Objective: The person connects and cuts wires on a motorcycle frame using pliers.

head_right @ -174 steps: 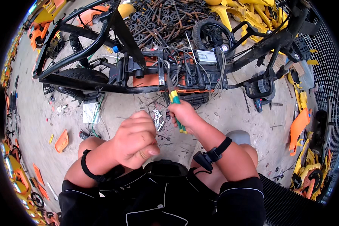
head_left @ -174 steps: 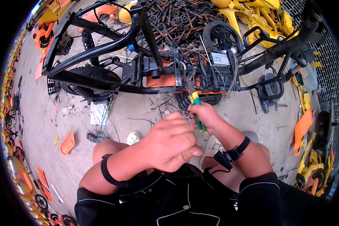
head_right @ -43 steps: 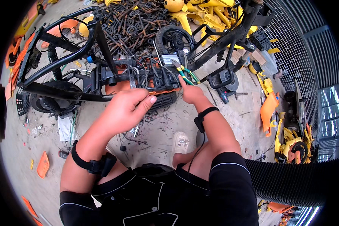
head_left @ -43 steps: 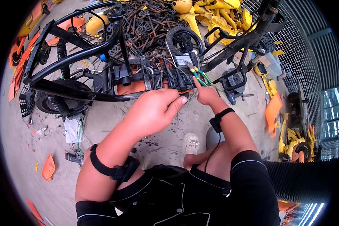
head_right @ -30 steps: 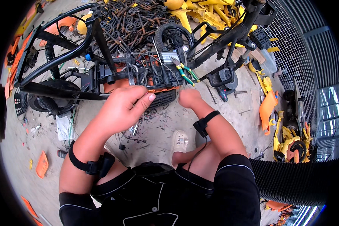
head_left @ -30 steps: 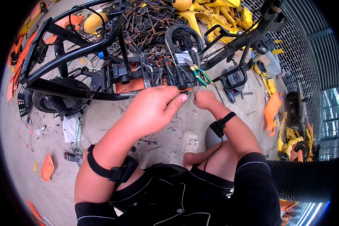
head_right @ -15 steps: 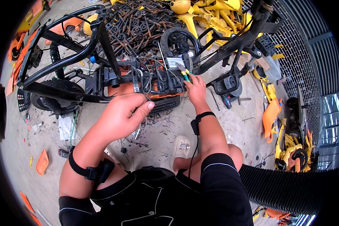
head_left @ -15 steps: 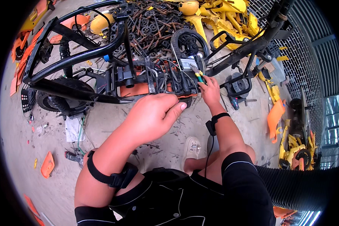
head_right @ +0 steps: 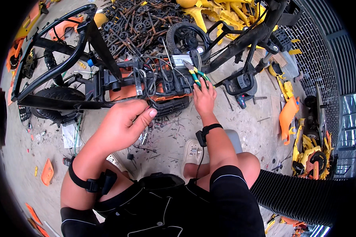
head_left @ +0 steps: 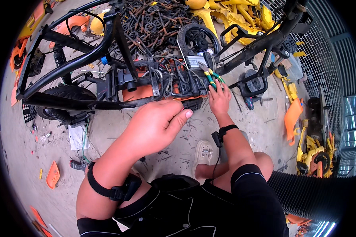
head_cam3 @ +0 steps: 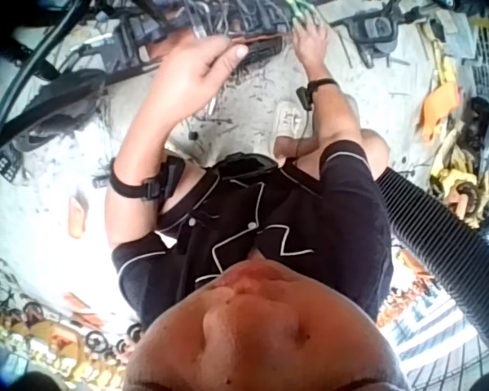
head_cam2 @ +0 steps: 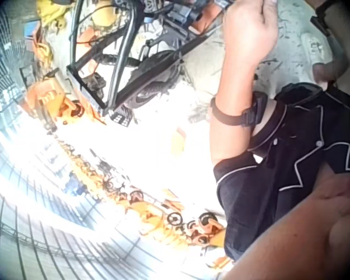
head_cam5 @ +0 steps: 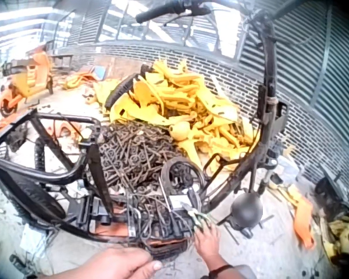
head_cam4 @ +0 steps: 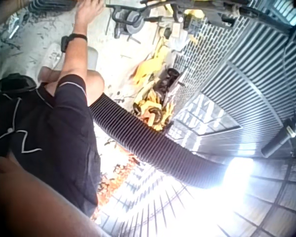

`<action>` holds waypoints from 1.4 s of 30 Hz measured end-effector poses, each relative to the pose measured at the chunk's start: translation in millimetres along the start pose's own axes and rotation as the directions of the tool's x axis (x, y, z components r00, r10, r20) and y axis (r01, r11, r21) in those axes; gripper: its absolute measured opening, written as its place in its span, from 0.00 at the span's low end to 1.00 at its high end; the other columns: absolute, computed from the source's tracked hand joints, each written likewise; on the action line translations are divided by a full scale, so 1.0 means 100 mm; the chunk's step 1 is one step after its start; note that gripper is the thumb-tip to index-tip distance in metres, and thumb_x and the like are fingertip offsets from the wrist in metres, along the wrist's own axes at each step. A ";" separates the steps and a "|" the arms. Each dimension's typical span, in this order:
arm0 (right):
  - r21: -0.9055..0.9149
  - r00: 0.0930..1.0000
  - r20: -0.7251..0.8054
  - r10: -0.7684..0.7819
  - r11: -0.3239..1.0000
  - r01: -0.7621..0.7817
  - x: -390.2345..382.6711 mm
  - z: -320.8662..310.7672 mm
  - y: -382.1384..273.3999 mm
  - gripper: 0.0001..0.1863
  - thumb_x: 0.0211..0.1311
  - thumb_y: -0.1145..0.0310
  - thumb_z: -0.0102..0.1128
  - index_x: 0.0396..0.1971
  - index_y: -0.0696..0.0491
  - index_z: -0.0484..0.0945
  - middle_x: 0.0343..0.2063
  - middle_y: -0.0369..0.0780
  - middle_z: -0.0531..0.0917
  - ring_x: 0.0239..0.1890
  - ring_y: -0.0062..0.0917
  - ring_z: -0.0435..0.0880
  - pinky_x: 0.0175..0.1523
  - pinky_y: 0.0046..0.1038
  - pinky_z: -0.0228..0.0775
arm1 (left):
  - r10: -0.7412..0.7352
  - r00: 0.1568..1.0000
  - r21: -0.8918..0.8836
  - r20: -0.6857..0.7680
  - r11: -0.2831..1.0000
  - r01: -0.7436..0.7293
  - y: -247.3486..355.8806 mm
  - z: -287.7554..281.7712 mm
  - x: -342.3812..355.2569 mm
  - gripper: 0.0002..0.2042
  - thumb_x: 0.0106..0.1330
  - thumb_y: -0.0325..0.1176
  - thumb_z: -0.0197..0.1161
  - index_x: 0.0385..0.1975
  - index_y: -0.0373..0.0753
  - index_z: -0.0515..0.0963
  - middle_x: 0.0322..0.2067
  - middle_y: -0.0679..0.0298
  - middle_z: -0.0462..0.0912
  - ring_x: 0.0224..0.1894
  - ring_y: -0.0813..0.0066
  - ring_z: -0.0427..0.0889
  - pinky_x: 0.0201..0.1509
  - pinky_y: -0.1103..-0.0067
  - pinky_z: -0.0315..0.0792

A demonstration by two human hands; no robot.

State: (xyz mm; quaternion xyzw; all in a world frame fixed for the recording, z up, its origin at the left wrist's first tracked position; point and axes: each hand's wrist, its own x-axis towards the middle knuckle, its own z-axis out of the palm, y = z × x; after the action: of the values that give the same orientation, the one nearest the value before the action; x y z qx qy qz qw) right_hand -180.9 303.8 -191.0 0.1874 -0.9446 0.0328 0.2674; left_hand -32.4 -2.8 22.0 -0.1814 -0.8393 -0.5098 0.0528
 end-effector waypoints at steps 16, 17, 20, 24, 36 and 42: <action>0.052 0.984 -0.071 -0.165 0.984 0.169 0.16 0.15 0.22 0.09 0.50 0.68 0.66 0.33 0.46 0.81 0.52 0.30 0.78 0.56 0.31 0.71 0.57 0.39 0.58 | -0.071 0.997 0.009 0.035 0.997 0.071 -0.08 0.08 0.05 0.15 0.67 0.36 0.58 0.21 0.33 0.70 0.20 0.52 0.72 0.26 0.48 0.73 0.30 0.62 0.67; 0.054 0.983 -0.074 -0.167 0.984 0.172 0.17 0.15 0.23 0.09 0.51 0.68 0.66 0.34 0.47 0.81 0.52 0.30 0.78 0.56 0.32 0.71 0.57 0.39 0.58 | -0.082 0.996 0.009 0.040 0.997 0.081 -0.08 0.09 0.05 0.15 0.67 0.36 0.58 0.21 0.33 0.70 0.20 0.52 0.72 0.26 0.48 0.73 0.30 0.62 0.67; 0.140 0.994 -0.101 -0.052 0.988 0.066 0.18 0.16 0.20 0.08 0.52 0.71 0.64 0.34 0.50 0.79 0.49 0.33 0.78 0.55 0.34 0.70 0.58 0.41 0.57 | -0.088 0.995 0.009 0.047 0.996 0.087 -0.07 0.08 0.06 0.15 0.68 0.36 0.58 0.22 0.33 0.70 0.19 0.53 0.71 0.24 0.52 0.72 0.29 0.64 0.66; 0.295 0.943 -0.233 0.238 0.941 -0.164 0.21 0.14 0.17 0.06 0.54 0.75 0.61 0.33 0.54 0.76 0.46 0.38 0.78 0.53 0.38 0.70 0.59 0.42 0.55 | -0.051 0.998 -0.004 0.027 0.999 0.051 -0.08 0.10 0.06 0.15 0.68 0.36 0.58 0.22 0.33 0.70 0.19 0.53 0.71 0.25 0.52 0.72 0.29 0.64 0.66; 0.249 0.893 0.275 0.356 0.871 -0.424 -0.93 0.21 -0.14 0.09 0.60 0.77 0.54 0.39 0.56 0.78 0.36 0.46 0.80 0.42 0.44 0.78 0.48 0.41 0.69 | 0.048 0.999 0.007 -0.006 0.999 -0.048 0.02 0.12 0.02 0.15 0.69 0.36 0.58 0.22 0.33 0.69 0.18 0.55 0.70 0.21 0.56 0.70 0.26 0.68 0.65; 0.255 0.979 0.010 0.202 0.947 -0.197 -0.02 -0.23 -0.27 0.18 0.51 0.76 0.60 0.45 0.50 0.81 0.50 0.42 0.78 0.53 0.40 0.72 0.58 0.38 0.64 | -0.013 0.999 -0.021 0.047 1.000 0.014 0.05 0.10 -0.03 0.15 0.68 0.37 0.58 0.23 0.33 0.71 0.21 0.52 0.73 0.25 0.50 0.74 0.30 0.64 0.67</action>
State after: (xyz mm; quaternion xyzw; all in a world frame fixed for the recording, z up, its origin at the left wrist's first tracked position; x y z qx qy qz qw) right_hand -158.1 282.6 -173.1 0.1234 -0.9445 0.1821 0.2441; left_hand -26.9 7.5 20.7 -0.1883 -0.8359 -0.5148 0.0277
